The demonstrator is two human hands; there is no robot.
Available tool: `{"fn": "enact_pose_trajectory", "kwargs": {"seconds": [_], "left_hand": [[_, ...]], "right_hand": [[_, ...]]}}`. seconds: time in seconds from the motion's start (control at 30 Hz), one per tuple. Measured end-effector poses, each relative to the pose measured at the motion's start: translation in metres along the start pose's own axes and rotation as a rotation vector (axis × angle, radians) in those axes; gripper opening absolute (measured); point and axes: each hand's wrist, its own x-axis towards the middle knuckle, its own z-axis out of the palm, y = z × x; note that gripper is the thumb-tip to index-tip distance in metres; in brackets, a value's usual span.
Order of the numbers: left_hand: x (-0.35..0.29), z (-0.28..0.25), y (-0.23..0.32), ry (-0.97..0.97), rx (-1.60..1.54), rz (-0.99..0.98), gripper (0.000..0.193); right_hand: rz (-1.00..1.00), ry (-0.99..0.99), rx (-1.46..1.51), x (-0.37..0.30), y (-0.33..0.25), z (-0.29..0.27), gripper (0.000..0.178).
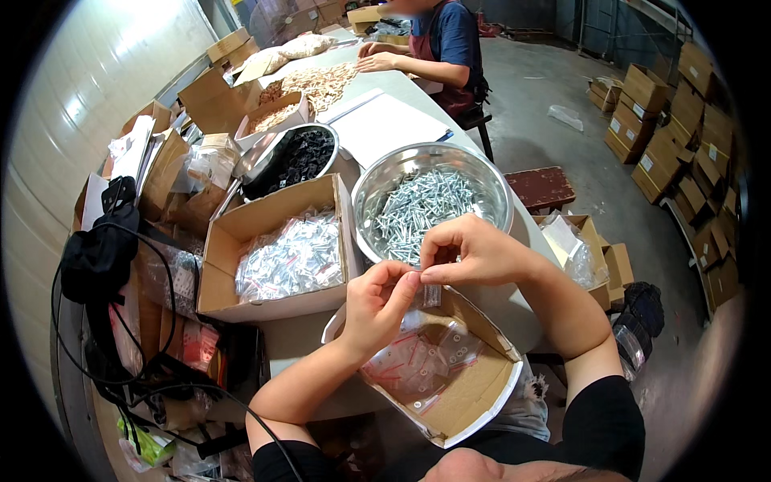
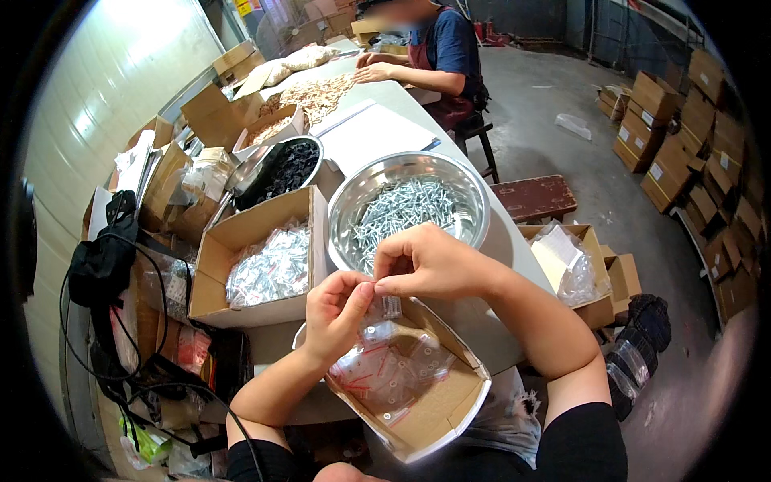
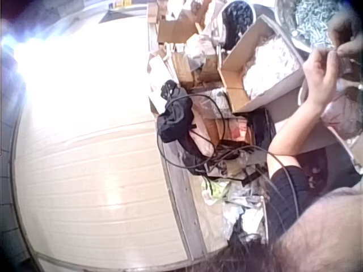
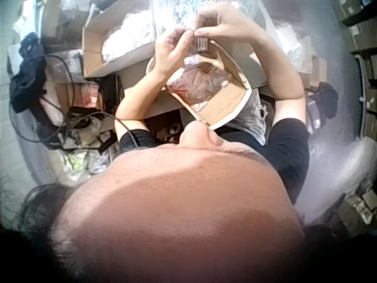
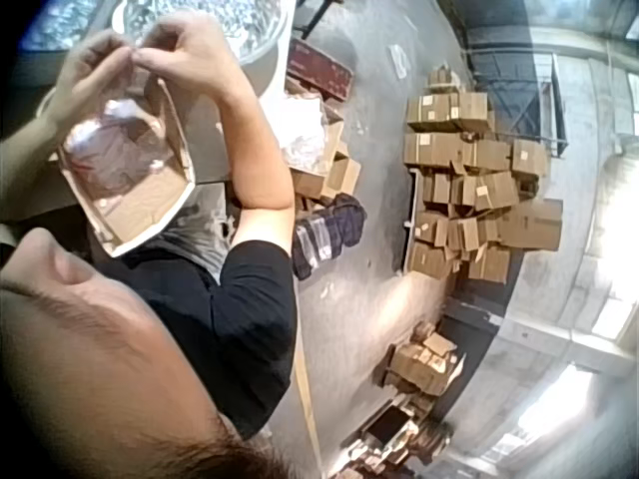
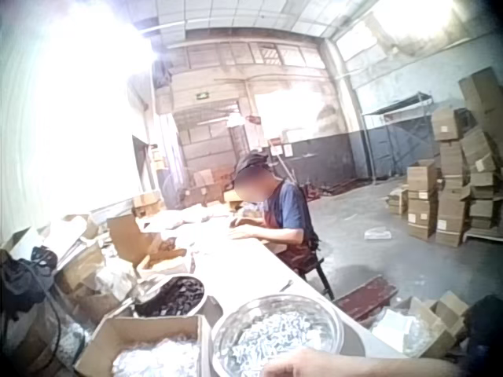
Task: The person repeatedly picks small metal screws from a stainless steel bowl and places them into small clear plastic bags. The person handles the screws one by one, transferring them from the bulk bowl into individual packaging bags on a cluttered workbench.
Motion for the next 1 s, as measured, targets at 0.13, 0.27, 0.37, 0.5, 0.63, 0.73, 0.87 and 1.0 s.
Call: {"fn": "enact_pose_trajectory", "kwargs": {"seconds": [0.13,0.27,0.37,0.5,0.63,0.73,0.87,1.0], "left_hand": [[0.001,0.001,-0.002,0.026,-0.028,-0.001,0.013],[0.0,-0.006,-0.005,-0.036,-0.115,-0.071,0.008],[0.0,-0.002,-0.003,-0.042,-0.17,-0.042,0.011],[0.001,-0.009,0.012,0.053,-0.109,-0.019,0.01],[0.018,-0.046,0.042,0.325,0.056,0.338,0.01],[0.028,-0.055,0.061,0.574,0.26,0.53,0.012],[0.019,-0.045,0.052,0.273,0.68,0.543,0.022],[-0.001,-0.006,0.048,-0.867,0.785,0.323,0.027]], "right_hand": [[0.03,0.02,-0.024,0.001,0.003,0.005,0.022],[0.037,-0.127,0.023,0.002,0.006,0.005,0.023],[0.007,-0.166,0.114,0.004,0.009,0.009,0.021],[-0.008,-0.153,0.199,0.006,0.014,0.006,0.019],[0.079,0.064,-0.1,0.009,0.021,-0.013,0.021],[0.192,0.095,-0.594,0.01,0.039,-0.008,0.04],[0.356,-0.203,-0.76,0.008,0.034,-0.007,0.066],[0.32,-0.424,-0.666,0.011,0.031,-0.01,0.065]]}}
